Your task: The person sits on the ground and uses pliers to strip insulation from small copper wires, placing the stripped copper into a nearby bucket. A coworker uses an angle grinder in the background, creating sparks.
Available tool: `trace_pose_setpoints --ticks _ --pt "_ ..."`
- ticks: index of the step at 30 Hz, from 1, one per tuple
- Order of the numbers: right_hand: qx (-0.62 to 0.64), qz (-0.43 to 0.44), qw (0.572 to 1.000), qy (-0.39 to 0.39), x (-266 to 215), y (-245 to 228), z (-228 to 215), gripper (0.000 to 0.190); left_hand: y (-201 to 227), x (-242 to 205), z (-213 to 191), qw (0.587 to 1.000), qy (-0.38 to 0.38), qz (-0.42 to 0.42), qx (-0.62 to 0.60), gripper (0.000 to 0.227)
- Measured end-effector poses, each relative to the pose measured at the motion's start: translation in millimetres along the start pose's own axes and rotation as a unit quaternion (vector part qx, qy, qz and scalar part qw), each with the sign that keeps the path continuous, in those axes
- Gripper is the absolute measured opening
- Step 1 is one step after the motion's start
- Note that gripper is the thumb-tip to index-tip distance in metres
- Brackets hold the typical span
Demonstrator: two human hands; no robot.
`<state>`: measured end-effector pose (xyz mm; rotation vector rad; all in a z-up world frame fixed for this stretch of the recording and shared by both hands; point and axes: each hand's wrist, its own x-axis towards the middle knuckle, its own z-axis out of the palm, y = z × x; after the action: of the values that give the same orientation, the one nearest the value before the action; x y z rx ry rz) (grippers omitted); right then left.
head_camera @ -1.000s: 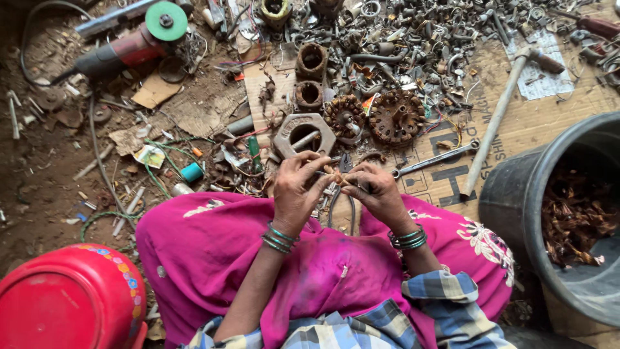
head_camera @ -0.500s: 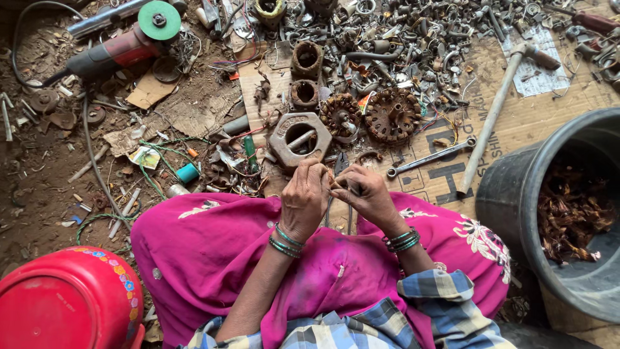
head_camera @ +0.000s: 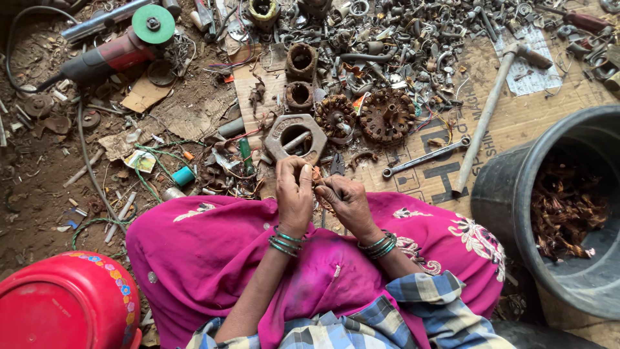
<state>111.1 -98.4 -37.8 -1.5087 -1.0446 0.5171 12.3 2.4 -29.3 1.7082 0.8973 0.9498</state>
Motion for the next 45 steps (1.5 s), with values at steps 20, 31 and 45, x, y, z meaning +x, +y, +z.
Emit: trace_pose_setpoints --ticks 20,31,45 --pt "-0.043 0.016 0.999 0.007 0 2 0 0.03 26 7 -18 0.96 -0.035 0.193 0.201 0.017" --pt "-0.037 -0.007 0.999 -0.009 -5 11 -1 0.018 18 2 -17 0.964 -0.07 0.193 0.167 0.025" --pt "-0.031 0.068 0.996 0.037 -2 16 9 0.033 -19 5 15 0.989 -0.044 0.053 0.133 0.007"
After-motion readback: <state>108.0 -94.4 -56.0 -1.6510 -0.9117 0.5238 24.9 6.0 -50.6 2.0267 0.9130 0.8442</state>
